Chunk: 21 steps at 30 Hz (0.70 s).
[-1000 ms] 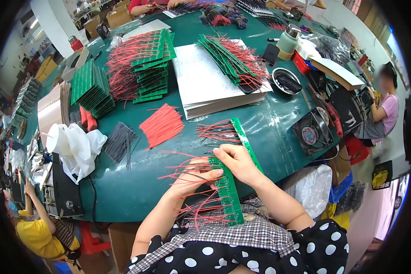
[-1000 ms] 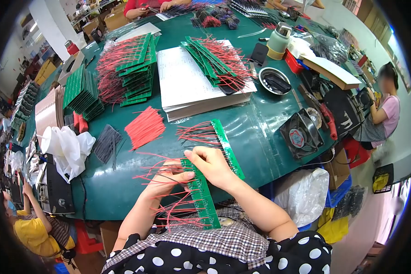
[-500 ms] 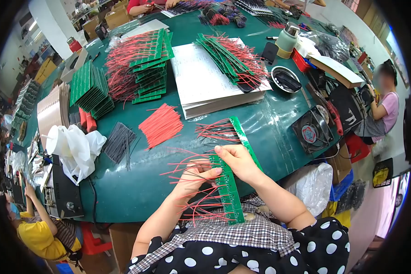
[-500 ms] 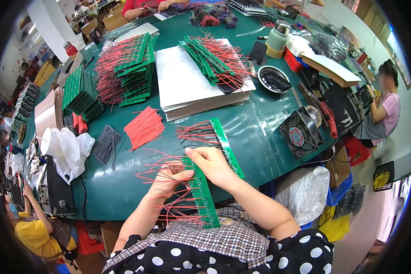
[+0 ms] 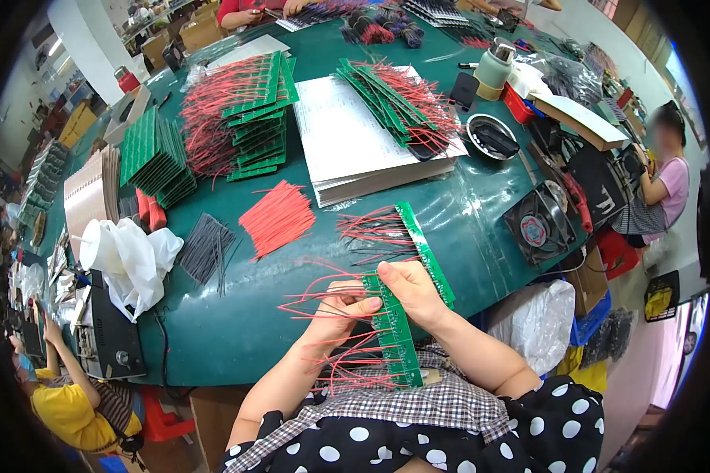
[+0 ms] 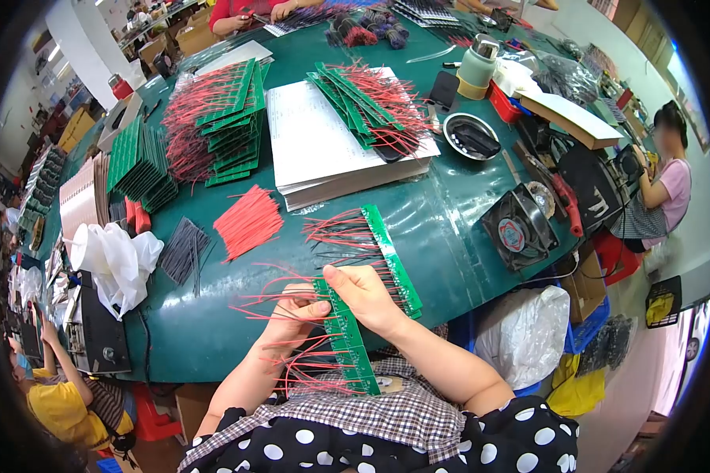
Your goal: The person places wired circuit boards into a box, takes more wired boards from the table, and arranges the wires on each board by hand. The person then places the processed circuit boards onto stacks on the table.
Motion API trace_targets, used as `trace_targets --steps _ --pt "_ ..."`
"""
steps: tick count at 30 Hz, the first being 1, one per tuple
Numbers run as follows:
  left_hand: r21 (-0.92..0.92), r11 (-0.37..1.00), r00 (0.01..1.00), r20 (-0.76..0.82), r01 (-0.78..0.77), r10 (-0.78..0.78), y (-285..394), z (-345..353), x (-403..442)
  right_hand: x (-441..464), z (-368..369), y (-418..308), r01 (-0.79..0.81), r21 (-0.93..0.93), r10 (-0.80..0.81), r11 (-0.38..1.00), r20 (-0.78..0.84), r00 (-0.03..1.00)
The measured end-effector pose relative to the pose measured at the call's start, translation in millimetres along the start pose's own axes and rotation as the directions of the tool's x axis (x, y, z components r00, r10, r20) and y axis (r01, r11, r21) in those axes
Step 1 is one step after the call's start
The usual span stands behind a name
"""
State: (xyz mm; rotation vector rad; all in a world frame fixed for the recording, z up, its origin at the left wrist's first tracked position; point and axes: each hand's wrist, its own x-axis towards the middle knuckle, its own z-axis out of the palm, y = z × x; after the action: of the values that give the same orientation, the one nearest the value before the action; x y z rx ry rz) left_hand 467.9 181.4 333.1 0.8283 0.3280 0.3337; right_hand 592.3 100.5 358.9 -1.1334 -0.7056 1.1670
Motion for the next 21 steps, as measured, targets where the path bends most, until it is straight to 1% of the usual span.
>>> trace_targets --steps 1,2,4,5,6,8,9,10,11,12,14,15,16,18,20,21 --pt "0.061 0.998 0.999 -0.032 0.001 0.0 0.3 -0.2 -1.3 1.3 -2.5 3.3 0.002 -0.098 -0.001 0.995 0.014 1.0" --pt "0.06 0.998 0.999 -0.033 0.007 -0.005 2.1 1.2 -2.1 1.7 -4.0 6.8 -0.001 -0.095 0.002 0.996 0.011 1.0" --pt "0.106 0.992 0.981 -0.188 0.065 -0.044 10.6 3.5 0.0 4.8 -5.3 10.2 0.098 -0.266 -0.121 0.959 -0.069 0.99" --pt "0.137 0.989 0.976 -0.217 0.053 -0.022 13.8 -3.0 0.0 -2.0 -5.4 4.9 0.063 -0.377 -0.09 0.924 -0.056 0.994" --pt "0.135 0.99 0.953 -0.304 0.05 -0.006 17.6 -1.5 -0.7 -7.6 -8.5 5.3 0.066 -0.379 -0.091 0.923 -0.049 0.995" --pt "0.123 0.988 0.955 -0.292 0.098 -0.058 17.1 -8.4 -1.5 -18.4 -12.5 8.2 0.009 -0.522 0.028 0.853 0.064 0.998" --pt "0.121 0.988 0.954 -0.294 0.101 -0.061 12.8 -11.2 -2.7 -23.4 -6.3 -1.0 -0.048 -0.407 0.052 0.912 -0.002 0.999" --pt "-0.011 0.996 0.974 -0.208 0.092 -0.092 6.9 -14.3 -4.2 -22.8 -6.6 0.0 -0.05 -0.406 0.053 0.912 -0.004 0.999" --pt "-0.141 0.985 0.987 -0.115 0.095 -0.111 1.3 -17.7 -3.7 -21.8 -7.8 2.0 -0.063 -0.28 0.05 0.958 -0.053 0.997" --pt "-0.078 0.979 0.982 -0.021 0.188 -0.19 -1.6 -19.7 0.4 -20.5 -9.8 4.6 -0.066 -0.147 0.051 0.987 -0.103 0.993" --pt "0.091 0.995 0.998 0.044 0.047 -0.051 -12.0 -6.9 -8.3 -21.1 -15.1 9.5 -0.066 -0.161 0.051 0.985 -0.094 0.994" --pt "0.02 0.991 0.99 0.045 0.13 -0.13 -15.5 -10.1 -12.0 -22.7 -13.4 8.1 -0.087 -0.136 0.078 0.987 -0.072 0.994" --pt "0.017 0.991 0.99 0.042 0.131 -0.132 -15.8 -12.7 -13.7 -24.0 -11.3 6.7 -0.109 -0.112 0.105 0.988 -0.046 0.993" --pt "0.116 0.958 0.958 0.09 0.263 -0.273 -8.0 -10.5 -14.8 -24.9 -10.6 6.1 -0.105 -0.131 0.098 0.986 -0.062 0.993" --pt "0.126 0.956 0.956 0.101 0.264 -0.277 -4.8 -10.7 -15.9 -26.2 -13.1 8.6 -0.085 -0.292 0.056 0.953 -0.107 0.993" --pt "0.083 0.962 0.952 0.15 0.259 -0.269 -2.5 -11.1 -16.0 -27.6 -11.6 6.6 -0.083 -0.294 0.054 0.952 -0.108 0.993"
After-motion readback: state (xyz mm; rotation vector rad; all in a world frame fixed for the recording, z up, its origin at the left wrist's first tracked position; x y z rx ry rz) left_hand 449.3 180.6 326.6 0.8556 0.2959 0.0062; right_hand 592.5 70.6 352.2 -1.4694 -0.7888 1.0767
